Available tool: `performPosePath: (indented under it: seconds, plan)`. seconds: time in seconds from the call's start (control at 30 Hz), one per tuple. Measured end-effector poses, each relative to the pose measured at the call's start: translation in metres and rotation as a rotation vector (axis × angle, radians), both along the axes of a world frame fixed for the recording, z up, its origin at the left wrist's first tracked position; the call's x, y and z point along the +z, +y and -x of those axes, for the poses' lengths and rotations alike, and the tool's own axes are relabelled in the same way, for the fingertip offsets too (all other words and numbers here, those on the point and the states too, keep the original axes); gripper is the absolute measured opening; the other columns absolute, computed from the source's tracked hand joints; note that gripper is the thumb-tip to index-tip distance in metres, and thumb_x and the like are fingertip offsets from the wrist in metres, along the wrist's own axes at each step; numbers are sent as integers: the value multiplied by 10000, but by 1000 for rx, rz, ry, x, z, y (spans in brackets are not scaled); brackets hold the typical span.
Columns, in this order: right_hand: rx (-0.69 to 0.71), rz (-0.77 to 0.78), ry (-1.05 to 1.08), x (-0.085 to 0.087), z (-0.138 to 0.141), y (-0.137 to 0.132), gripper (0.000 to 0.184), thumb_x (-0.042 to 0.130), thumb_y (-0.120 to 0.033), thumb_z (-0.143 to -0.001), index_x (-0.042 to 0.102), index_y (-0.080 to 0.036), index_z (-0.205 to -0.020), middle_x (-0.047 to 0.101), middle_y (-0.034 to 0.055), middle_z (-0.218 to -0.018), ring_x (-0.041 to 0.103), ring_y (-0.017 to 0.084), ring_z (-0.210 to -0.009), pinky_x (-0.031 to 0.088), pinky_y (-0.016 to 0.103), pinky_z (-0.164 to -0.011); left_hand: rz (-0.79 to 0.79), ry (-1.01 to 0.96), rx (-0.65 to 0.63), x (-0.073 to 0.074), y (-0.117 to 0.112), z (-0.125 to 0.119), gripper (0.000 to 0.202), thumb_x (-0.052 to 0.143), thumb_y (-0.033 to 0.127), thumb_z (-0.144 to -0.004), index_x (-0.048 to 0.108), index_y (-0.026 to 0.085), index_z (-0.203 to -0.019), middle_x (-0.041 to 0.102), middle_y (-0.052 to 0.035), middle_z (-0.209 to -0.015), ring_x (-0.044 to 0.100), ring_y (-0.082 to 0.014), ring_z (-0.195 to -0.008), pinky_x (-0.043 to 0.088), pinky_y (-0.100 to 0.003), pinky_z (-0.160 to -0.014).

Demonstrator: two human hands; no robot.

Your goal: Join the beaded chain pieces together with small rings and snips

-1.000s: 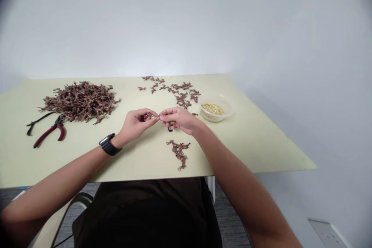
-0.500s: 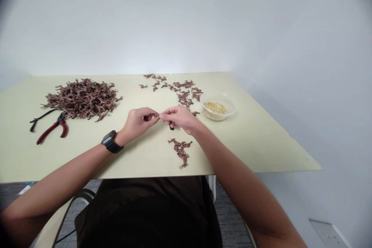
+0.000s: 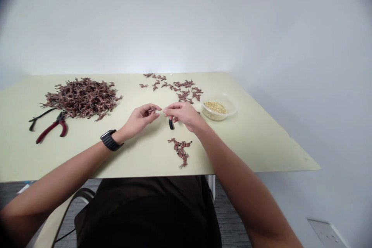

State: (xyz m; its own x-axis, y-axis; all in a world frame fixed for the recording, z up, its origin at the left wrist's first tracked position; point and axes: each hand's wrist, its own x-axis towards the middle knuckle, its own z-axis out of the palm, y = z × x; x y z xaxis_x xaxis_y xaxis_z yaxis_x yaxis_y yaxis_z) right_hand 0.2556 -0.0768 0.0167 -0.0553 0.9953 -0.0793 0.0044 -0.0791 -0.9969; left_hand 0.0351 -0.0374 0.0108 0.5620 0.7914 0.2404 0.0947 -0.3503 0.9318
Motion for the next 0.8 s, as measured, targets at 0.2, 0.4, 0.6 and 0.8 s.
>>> performPosePath:
  seconds: [0.2,0.4,0.6,0.8]
  plan:
    - [-82,-48,-43,-4,1,0,262,933,-359,-660,796,-181,-795,699,41,-767,575,117,-647,464,237,-521,452,-296,-143,-4,0,-5,278,671,296,-989,643,157,-1228,691,-69,-1041,677,-130,-861,568,-321,-897]
    - [-129,-186,-78,3,8,-5,299,887,-425,-729,804,-179,-879,738,46,-829,548,102,-568,471,255,-495,497,-259,-128,-15,1,-7,302,725,388,-972,570,138,-1040,763,-142,-1079,773,-182,-882,617,-406,-939]
    - [-107,-403,-280,9,21,-14,202,758,-382,-868,804,-187,-891,755,50,-845,647,158,-687,504,276,-572,389,-240,-146,-14,-5,-9,404,755,479,-930,554,155,-1063,779,-105,-996,793,-210,-886,643,-403,-889]
    - [-114,-513,-454,5,23,-16,132,710,-300,-896,790,-200,-862,722,23,-774,634,162,-719,478,286,-645,344,-284,-111,-6,-10,-10,427,766,495,-914,540,152,-1034,772,-77,-913,794,-209,-871,649,-363,-856]
